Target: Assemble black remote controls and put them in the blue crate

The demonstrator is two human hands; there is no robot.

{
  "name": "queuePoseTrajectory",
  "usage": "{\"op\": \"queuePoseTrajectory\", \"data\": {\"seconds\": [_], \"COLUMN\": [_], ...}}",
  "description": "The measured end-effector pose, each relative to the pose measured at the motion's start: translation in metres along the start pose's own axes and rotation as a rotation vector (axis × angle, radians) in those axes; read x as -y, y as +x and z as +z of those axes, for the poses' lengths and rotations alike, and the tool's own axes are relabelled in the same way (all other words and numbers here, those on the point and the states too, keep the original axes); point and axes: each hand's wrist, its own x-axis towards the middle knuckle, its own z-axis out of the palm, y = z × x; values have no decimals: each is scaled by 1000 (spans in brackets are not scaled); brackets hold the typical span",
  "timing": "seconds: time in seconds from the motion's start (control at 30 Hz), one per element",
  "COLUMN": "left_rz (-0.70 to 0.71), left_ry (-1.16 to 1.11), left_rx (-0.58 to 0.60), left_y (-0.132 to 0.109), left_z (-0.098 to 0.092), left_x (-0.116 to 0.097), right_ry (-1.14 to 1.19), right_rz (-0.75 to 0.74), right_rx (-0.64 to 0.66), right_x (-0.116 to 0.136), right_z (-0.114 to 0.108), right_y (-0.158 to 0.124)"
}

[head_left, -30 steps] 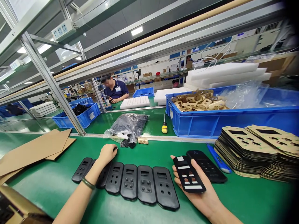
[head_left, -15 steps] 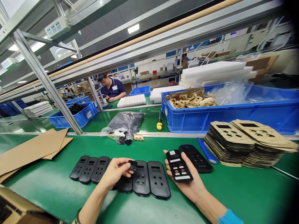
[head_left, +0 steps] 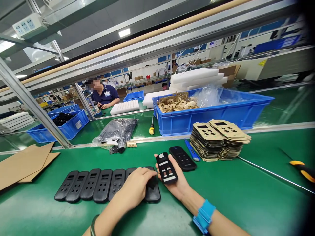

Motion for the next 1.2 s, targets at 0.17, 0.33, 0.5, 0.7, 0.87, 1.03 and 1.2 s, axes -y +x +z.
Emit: {"op": "queuePoseTrajectory", "data": {"seconds": [0.17, 0.33, 0.5, 0.7, 0.87, 1.03, 1.2], "left_rz": [-146, -92, -104, -120, -73, -77, -101], "left_ry": [51, 19, -26, -42, -91, -29, 11], "left_rx": [-20, -2, -23, -38, -30, 7, -32], "left_y": [-5, -12, -12, -10, -14, -14, -14], "left_z": [10, 6, 8, 13, 5, 8, 10], "left_x": [3, 4, 5, 4, 7, 6, 11], "right_ry": [-3, -5, -6, -6, -3, -4, -4], "right_rz": [8, 3, 3, 14, 19, 18, 19], "right_rx": [-8, -3, 4, -5, -13, -7, 1], "right_x": [-1, -1, -1, -2, -1, -1, -1], "right_z": [1, 0, 0, -1, -2, -1, -1], "right_y": [1, 1, 1, 3, 4, 4, 4]}}
